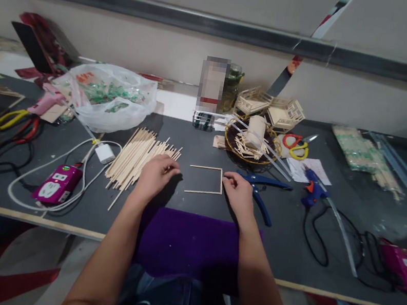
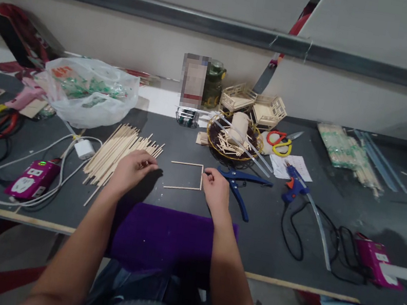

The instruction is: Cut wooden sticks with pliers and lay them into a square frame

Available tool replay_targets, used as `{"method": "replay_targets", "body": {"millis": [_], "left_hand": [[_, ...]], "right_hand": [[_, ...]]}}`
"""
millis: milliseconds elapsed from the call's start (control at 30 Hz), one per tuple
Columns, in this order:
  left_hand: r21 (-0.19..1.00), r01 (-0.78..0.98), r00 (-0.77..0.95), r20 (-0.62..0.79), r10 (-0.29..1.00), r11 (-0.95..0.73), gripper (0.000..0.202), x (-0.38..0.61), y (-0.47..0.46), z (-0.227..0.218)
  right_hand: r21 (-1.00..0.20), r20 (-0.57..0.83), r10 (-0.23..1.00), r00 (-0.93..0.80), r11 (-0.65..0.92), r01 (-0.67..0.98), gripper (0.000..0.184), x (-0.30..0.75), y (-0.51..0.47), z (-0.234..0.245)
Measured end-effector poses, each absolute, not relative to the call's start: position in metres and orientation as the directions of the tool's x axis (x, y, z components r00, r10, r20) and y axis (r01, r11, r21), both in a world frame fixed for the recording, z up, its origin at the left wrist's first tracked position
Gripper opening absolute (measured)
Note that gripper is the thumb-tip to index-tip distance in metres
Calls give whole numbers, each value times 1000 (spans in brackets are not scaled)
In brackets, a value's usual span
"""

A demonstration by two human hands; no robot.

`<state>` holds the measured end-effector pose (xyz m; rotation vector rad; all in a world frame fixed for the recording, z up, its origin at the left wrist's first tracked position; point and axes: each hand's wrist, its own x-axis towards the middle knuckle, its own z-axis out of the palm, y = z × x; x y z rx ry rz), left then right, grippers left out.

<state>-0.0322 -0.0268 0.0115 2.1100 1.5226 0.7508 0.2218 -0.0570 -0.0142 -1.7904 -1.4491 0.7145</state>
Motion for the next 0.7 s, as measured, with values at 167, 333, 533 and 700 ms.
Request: {"method": "replay_targets", "body": {"millis": [167,333,533,700], "left_hand": [[631,665,461,75,884,-400,3,-31,-55,10],[626,681,441,62,895,-379,5,-27,-64,-3],[589,702,445,77,892,-401,5,-21,-60,-8],[578,698,448,108,887,-423,6,-19,-59,-11]], "right_hand": [[-864,62,960,274,-86,496,31,224,-58,-13],[-849,-2,980,197,-106,518,29,227,-60,-15],[-822,-19,983,181,-118,557,28,226,-59,-15],[-806,-21,984,176,-121,580,25,225,-58,-16]]}}
